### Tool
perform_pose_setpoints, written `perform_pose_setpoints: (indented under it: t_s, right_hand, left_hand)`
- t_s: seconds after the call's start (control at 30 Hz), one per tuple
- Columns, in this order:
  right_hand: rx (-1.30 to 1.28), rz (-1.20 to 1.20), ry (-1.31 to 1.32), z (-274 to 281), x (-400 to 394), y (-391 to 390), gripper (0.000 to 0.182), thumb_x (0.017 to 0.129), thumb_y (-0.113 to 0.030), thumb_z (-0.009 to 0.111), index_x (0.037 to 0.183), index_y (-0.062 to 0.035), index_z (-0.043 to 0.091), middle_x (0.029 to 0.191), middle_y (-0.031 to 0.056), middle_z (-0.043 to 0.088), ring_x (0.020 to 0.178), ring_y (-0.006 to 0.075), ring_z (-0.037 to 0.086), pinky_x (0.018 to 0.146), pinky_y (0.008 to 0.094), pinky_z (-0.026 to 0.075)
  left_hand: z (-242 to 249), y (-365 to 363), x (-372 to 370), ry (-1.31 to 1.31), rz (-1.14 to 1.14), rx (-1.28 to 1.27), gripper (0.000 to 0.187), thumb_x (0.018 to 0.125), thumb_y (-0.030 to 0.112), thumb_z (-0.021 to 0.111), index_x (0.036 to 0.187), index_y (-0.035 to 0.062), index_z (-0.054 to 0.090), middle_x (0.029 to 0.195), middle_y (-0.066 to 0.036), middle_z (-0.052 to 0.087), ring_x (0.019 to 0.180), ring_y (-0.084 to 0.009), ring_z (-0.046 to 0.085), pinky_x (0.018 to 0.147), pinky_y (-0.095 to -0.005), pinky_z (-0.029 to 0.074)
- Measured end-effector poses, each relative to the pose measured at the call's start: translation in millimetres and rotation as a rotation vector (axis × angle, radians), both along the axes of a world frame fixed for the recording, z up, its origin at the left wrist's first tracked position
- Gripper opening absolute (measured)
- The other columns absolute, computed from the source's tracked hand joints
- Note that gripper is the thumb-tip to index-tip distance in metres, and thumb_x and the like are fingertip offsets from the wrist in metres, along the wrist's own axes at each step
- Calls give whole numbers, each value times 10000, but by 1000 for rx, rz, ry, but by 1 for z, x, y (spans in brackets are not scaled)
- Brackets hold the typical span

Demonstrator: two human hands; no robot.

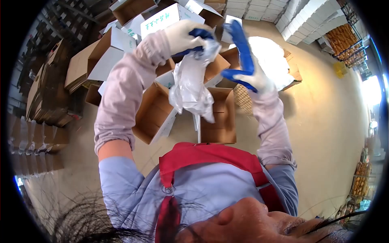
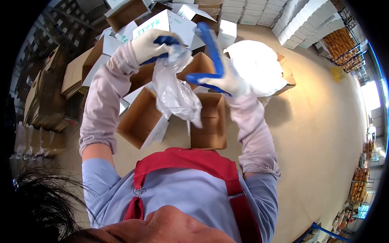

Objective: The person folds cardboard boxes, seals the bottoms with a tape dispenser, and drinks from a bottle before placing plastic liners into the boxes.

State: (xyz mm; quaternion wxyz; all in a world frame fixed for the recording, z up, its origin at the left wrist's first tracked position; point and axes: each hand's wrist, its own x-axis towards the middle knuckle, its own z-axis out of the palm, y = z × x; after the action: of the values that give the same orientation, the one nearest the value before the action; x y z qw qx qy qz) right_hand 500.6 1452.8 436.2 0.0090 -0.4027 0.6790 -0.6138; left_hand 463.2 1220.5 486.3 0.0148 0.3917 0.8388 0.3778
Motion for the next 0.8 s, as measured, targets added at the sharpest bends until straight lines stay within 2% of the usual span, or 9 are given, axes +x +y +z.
perform_pose_setpoints:
  t_s: [0.1, 0.23, 0.33, 0.37, 0.43, 0.5, 0.63, 0.77, 0.8]
  right_hand:
    - [3, 234, -490, -22, -15, -31, 592, 714, -61, 716, 1235, -4, 441, 1106, 72, 560, 986, 123, 529, 814, 245, 470]
    - [48, 260, -672, -106, -24, -37, 256, 804, -57, 606, 1040, 39, 581, 903, 53, 634, 758, 109, 587, 700, 231, 480]
    - [-113, 101, -777, -96, -19, -24, 220, 798, -63, 609, 989, 46, 606, 901, 78, 642, 769, 134, 603, 687, 233, 480]
    - [-107, 24, -699, -79, -17, -21, 221, 796, -79, 617, 979, 44, 609, 893, 86, 644, 775, 143, 609, 699, 230, 482]
    - [-415, -75, -741, -113, -52, 3, 305, 849, -119, 553, 1123, 12, 529, 1055, 125, 596, 947, 224, 575, 852, 340, 464]
    - [-877, 193, -1110, -83, -58, 15, 309, 876, -192, 527, 1134, -21, 536, 1105, 113, 577, 1006, 245, 545, 898, 410, 429]
    - [-926, -97, -970, -120, -48, 77, 327, 881, -265, 513, 1137, -65, 549, 1096, 100, 592, 1000, 267, 557, 888, 452, 432]
    - [-1023, -174, -1115, -162, -24, 115, 348, 866, -269, 530, 1156, -78, 547, 1139, 115, 570, 1034, 296, 541, 886, 506, 429]
    - [-1045, -313, -1115, -180, -22, 123, 351, 868, -281, 521, 1156, -84, 547, 1149, 112, 566, 1048, 298, 536, 893, 507, 426]
  left_hand:
    - [13, 15, -9, 66, 66, 2, 303, 740, 75, 571, 1033, 5, 605, 848, -84, 623, 762, -118, 565, 749, -259, 465]
    - [20, -2, -29, 154, 270, -189, 327, 809, 181, 601, 1092, 18, 584, 1004, -83, 618, 856, -158, 585, 797, -270, 469]
    - [15, -11, -53, 10, 470, -86, 171, 777, 97, 615, 936, 57, 666, 744, -55, 650, 709, -93, 603, 636, -214, 475]
    - [-17, -30, -90, 156, 368, 303, 203, 786, 107, 624, 984, 77, 656, 832, -45, 658, 736, -103, 603, 634, -232, 479]
    - [-7, -59, -69, -317, 342, 831, 307, 800, 159, 642, 1100, 109, 605, 977, -47, 646, 825, -138, 609, 692, -274, 491]
    - [-15, -97, -33, -357, 364, 972, 535, 811, 249, 649, 1288, 142, 432, 1122, -78, 592, 1035, -195, 561, 852, -335, 453]
    - [-141, -179, 27, -649, 657, 806, 537, 877, 287, 556, 1328, 76, 356, 1220, -78, 511, 1036, -172, 534, 882, -338, 446]
    - [-311, -132, 98, -1134, 426, 758, 562, 895, 397, 478, 1306, 27, 377, 1253, -115, 474, 1168, -198, 441, 991, -336, 346]
    - [-305, -108, 113, -1005, 219, 733, 564, 892, 404, 489, 1307, 37, 384, 1280, -93, 452, 1190, -173, 417, 996, -357, 336]
